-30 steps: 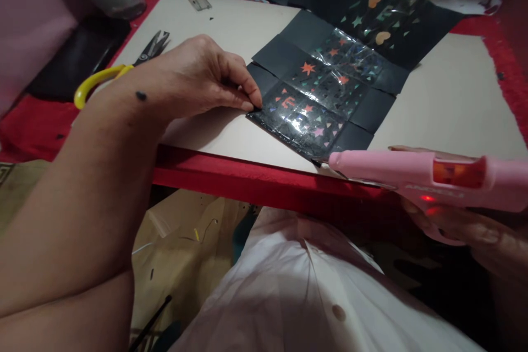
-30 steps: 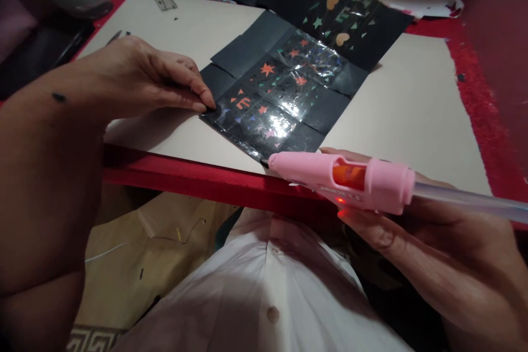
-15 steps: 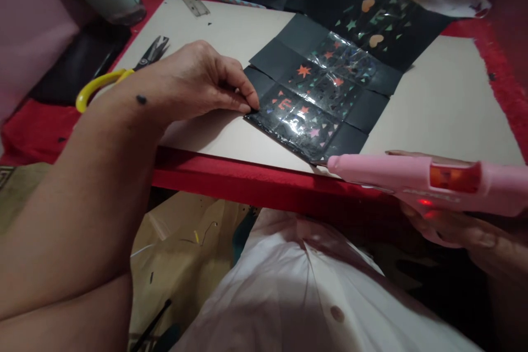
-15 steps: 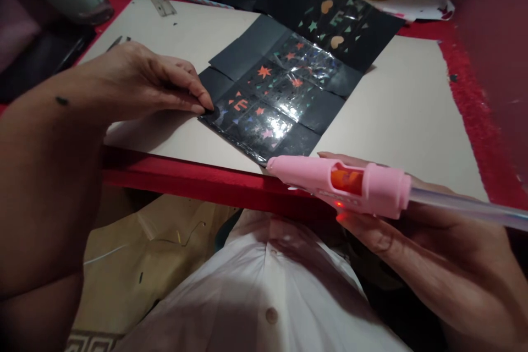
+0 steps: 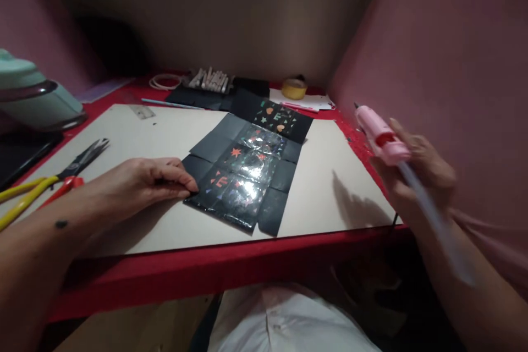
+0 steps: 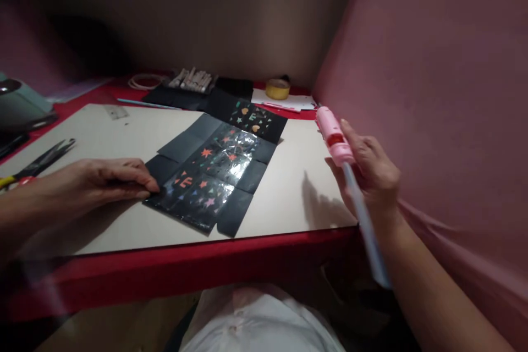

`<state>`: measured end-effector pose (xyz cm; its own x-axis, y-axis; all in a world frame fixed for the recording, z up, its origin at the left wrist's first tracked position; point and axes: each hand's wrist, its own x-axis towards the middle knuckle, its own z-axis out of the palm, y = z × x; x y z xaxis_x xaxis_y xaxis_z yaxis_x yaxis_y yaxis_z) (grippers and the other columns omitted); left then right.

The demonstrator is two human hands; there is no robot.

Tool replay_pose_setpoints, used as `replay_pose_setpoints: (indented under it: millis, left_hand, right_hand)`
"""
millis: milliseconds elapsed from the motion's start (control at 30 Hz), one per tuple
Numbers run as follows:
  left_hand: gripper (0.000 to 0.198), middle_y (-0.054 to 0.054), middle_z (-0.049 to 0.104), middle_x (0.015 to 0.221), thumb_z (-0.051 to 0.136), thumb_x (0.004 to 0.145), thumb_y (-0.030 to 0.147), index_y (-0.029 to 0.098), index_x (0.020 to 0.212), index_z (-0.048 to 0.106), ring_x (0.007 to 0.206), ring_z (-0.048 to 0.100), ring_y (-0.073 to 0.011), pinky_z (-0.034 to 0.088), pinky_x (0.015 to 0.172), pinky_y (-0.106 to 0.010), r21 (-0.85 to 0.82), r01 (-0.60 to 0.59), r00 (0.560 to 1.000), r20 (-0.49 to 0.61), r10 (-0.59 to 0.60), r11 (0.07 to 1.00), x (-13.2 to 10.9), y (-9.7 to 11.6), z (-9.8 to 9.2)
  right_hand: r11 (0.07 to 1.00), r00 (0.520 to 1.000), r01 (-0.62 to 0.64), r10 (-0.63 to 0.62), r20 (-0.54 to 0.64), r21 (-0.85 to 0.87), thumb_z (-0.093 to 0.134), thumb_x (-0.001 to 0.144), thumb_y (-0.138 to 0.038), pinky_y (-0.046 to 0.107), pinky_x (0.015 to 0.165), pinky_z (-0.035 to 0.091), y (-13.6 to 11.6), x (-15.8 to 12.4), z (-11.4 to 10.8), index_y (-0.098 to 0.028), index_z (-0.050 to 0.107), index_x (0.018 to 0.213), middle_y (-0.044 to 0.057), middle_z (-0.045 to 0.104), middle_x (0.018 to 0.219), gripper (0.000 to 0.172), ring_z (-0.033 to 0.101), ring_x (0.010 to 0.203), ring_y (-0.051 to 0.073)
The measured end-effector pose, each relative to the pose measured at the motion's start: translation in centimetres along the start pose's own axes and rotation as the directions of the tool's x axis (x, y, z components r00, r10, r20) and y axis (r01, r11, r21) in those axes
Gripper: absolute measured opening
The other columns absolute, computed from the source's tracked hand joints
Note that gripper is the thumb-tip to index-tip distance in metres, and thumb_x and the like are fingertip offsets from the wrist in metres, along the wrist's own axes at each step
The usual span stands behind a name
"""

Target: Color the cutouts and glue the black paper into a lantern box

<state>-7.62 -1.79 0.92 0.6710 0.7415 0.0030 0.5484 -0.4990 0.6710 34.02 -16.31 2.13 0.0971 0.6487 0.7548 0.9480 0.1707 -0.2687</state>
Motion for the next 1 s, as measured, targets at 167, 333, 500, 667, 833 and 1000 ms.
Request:
replay_pose_setpoints:
  millis: [167,333,500,667,833,1000]
  left_hand:
    - [0.016,0.001,0.071,0.083,0.063,0.086,0.035,0.031,0.085,0.078,0.075,0.064,-0.0165,0.047,0.072,-0.029,0.027,-0.012,1.0,0.009,0.011,1.0,-0.4,-0.9,0.2]
    - [0.017,-0.001,0.07,0.085,0.064,0.087,0.036,0.027,0.088,0.078,0.075,0.064,-0.0159,0.048,0.071,-0.027,0.021,-0.026,1.0,-0.009,0.027,0.999,-0.7,-0.6,0.3]
    - [0.018,-0.001,0.069,0.087,0.064,0.087,0.037,0.026,0.09,0.078,0.078,0.063,-0.0147,0.049,0.073,-0.026,0.012,-0.006,1.0,-0.013,0.006,1.0,-1.0,0.4,0.4]
    - [0.018,-0.001,0.068,0.093,0.063,0.089,0.036,0.026,0.096,0.076,0.084,0.064,-0.0155,0.05,0.077,-0.027,-0.003,-0.003,1.0,0.007,0.003,1.0,-1.5,1.1,0.1]
    - [0.022,-0.003,0.063,0.101,0.06,0.093,0.031,0.027,0.112,0.072,0.087,0.062,-0.0162,0.052,0.077,-0.029,0.042,-0.075,0.997,-0.002,0.075,0.996,-2.8,1.7,-0.1]
    - [0.029,-0.01,0.06,0.118,0.058,0.096,0.029,0.027,0.124,0.065,0.113,0.056,-0.0256,0.052,0.095,-0.04,0.246,-0.177,0.972,-0.111,0.209,0.953,-4.1,2.0,0.4]
  right_hand:
    - [0.979,0.988,0.065,-0.035,0.153,-0.193,0.061,0.094,-0.029,0.039,0.088,0.054,5.2,3.6,4.7,-0.03,0.07,0.131,0.009,0.07,0.106,0.038,0.066,0.099,0.025]
    - [0.965,0.943,-0.013,0.098,0.317,-0.261,0.071,0.088,-0.031,0.033,0.074,0.047,8.7,4.9,6.9,-0.03,0.073,0.128,0.009,0.067,0.105,0.04,0.06,0.084,0.02]
    - [0.966,0.882,-0.116,0.208,0.424,-0.233,0.076,0.079,-0.013,0.036,0.077,0.046,9.3,6.1,6.0,-0.023,0.076,0.124,0.015,0.068,0.106,0.046,0.06,0.084,0.022]
    - [0.961,0.922,-0.225,0.264,0.284,-0.163,0.068,0.081,-0.009,0.054,0.104,0.039,4.8,6.5,4.8,-0.02,0.076,0.117,0.023,0.064,0.128,0.038,0.055,0.122,0.034]
    - [0.899,0.85,-0.422,0.348,0.396,0.116,0.064,0.086,-0.008,0.034,0.089,0.056,-0.2,7.2,8.0,-0.017,0.063,0.134,0.013,0.071,0.119,0.048,0.07,0.1,0.02]
    - [0.723,0.674,-0.677,0.532,0.512,0.141,0.067,0.096,-0.032,0.036,0.077,0.061,0.1,9.2,12.8,-0.013,0.063,0.123,0.009,0.069,0.111,0.033,0.07,0.09,0.018]
